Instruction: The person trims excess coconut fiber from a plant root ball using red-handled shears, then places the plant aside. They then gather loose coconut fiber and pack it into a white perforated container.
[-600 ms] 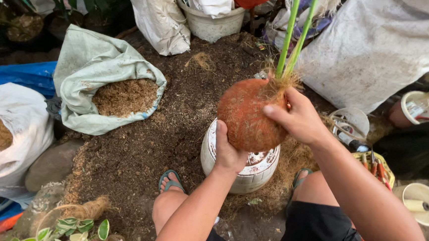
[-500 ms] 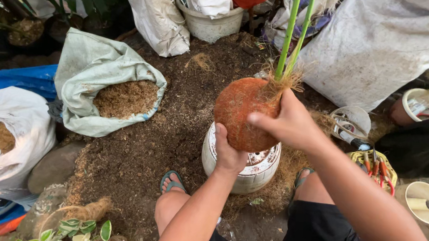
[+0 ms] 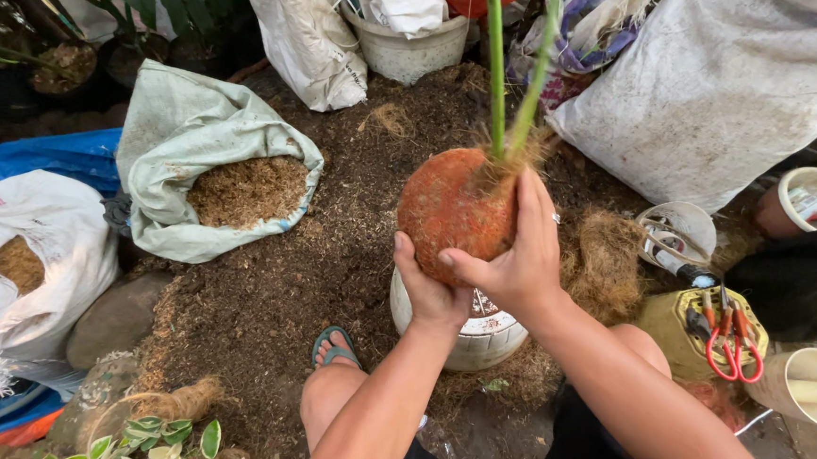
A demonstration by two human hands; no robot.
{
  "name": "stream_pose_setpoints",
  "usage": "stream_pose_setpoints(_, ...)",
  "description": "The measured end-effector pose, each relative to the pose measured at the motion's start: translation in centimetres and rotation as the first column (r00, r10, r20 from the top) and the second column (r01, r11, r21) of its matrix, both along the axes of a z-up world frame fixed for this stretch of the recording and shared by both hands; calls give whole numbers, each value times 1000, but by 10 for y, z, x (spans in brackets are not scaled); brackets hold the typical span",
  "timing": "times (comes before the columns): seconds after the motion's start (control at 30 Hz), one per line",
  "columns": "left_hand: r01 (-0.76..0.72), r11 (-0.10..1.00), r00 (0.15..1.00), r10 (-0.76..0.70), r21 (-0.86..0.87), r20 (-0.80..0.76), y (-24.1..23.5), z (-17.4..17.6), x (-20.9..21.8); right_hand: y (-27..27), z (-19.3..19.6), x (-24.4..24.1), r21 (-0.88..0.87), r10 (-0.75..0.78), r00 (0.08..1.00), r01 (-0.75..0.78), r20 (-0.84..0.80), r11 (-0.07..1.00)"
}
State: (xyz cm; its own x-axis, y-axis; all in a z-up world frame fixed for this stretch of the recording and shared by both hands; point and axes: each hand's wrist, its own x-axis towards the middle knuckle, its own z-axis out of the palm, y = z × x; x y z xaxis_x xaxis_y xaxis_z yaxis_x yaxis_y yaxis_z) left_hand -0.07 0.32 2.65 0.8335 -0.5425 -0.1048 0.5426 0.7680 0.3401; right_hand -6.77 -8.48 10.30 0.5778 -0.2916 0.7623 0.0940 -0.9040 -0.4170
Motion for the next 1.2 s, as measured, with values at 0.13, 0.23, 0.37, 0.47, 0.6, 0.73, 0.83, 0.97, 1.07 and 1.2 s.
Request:
stream_pose_setpoints(0.13,-5,999,1000,4,-42,-29,-3,2,5,-12,-34,14,251,112,974,-161,198,955)
stream_pose_setpoints(0.23,-4,1000,1000,4,5,-24,-4,4,-1,-10,-55,22,577,150,840,-476,521,663)
stream_pose_setpoints(0.37,45,997,999,-45,58,-3,-4,3,1,-12,-61,27,729,73,822,-539,565,421)
stream_pose_setpoints(0.47,135,987,991,-135,86,-2,0,2,8,-26,-45,19,855,162,846,-518,508,24)
stream_pose_setpoints(0.6,307,951,952,-307,38,0,2,1,19,-46,-30,8,859,314,831,-324,459,-397)
stream_pose_setpoints(0.73,124,933,986,-155,337,65,-10,5,21,-50,-43,9,886,171,908,-307,382,-347)
stream_pose_setpoints(0.83,-83,931,978,9,355,207,-15,2,10,-40,-67,10,813,140,818,-503,557,-294)
stream_pose_setpoints(0.97,-76,953,977,12,294,213,-19,3,13,-26,-90,10,792,105,792,-573,602,-212)
stream_pose_setpoints(1.07,16,957,988,-61,289,144,-10,6,27,-33,-93,11,897,148,887,-421,438,-136)
stream_pose_setpoints(1.2,154,972,980,-174,179,99,4,5,38,-66,-86,16,892,217,867,-451,448,-42)
